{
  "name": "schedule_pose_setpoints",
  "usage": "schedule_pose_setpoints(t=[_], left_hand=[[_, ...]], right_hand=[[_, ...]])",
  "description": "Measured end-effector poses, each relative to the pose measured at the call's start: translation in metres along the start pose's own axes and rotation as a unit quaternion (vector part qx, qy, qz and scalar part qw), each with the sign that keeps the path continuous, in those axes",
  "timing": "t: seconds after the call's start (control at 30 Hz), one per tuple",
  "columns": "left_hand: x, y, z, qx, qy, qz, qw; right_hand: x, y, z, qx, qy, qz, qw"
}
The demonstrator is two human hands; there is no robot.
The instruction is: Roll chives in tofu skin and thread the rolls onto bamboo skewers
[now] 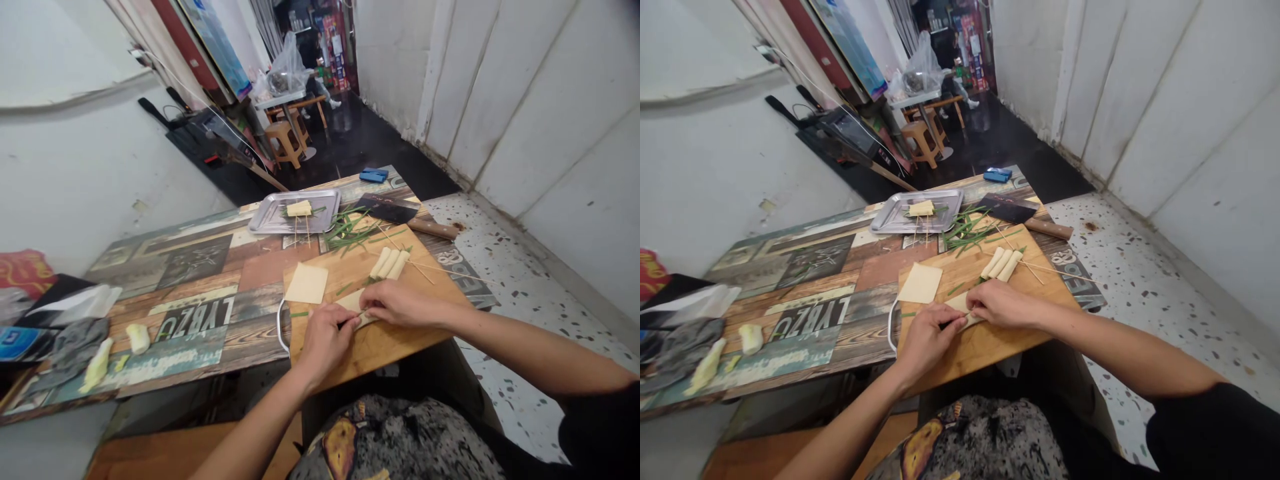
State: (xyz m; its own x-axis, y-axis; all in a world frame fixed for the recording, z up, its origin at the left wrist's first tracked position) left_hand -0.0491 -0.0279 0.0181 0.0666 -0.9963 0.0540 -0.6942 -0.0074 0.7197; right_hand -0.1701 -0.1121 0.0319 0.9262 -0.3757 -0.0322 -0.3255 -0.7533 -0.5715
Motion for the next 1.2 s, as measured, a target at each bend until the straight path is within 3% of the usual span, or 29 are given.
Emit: schedule_pose_setpoints(t=[0.1,0.2,0.27,0.4,0.5,0.57,0.73,0.87,1.07,1.2], left_hand=[[0.002,0.002,0.0,0.01,-0.011,-0.001,1.0],[0.003,0.004,-0.001,0.019,-0.012,0.009,1.0],[0.004,0.005,-0.002,0.005,-0.021,0.017,1.0],[0.008,0.006,-0.004,-0.012,-0.054,0.026,0.998],[0.007,0.008,-0.004,0.031,-0.057,0.033,0.997],[0.002,0.01,-0.003,0.068,-0.03,0.049,0.996],[-0.021,0.014,-0.004,0.123,0.115,0.108,0.98],[-0.031,0.019,0.0,0.177,0.094,0.17,0.965],[-0.031,0.024,0.0,0.246,0.148,0.195,0.938],[-0.029,0.024,0.004,0.23,0.114,0.207,0.944]], right_hand=[[-0.015,-0.009,0.002,-0.118,0.126,-0.072,0.982],[-0.036,-0.027,0.009,-0.247,0.249,-0.204,0.914],[-0.044,-0.034,0.016,-0.289,0.275,-0.257,0.88],[-0.04,-0.031,0.029,-0.32,0.262,-0.232,0.88],[-0.032,-0.024,0.033,-0.326,0.25,-0.211,0.887],[-0.029,-0.022,0.035,-0.329,0.234,-0.223,0.887],[-0.022,-0.022,0.033,-0.316,0.174,-0.243,0.901],[-0.019,-0.021,0.032,-0.308,0.151,-0.234,0.909],[-0.015,-0.019,0.026,-0.276,0.119,-0.191,0.934],[-0.01,-0.015,0.022,-0.256,0.1,-0.143,0.951]])
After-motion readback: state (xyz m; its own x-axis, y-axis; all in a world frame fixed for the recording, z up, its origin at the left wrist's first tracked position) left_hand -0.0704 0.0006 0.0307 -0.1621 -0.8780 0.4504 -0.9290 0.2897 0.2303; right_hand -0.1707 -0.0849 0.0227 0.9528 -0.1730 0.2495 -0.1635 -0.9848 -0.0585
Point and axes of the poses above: each hand's wrist, its own x-axis towards the middle knuckle, its own z-axis out of the palm, y = z × x, the point moved 5 cm from there along x, towards the middle knuckle, and after that the axes turned 5 degrees about -x, right-handed, at the moved point
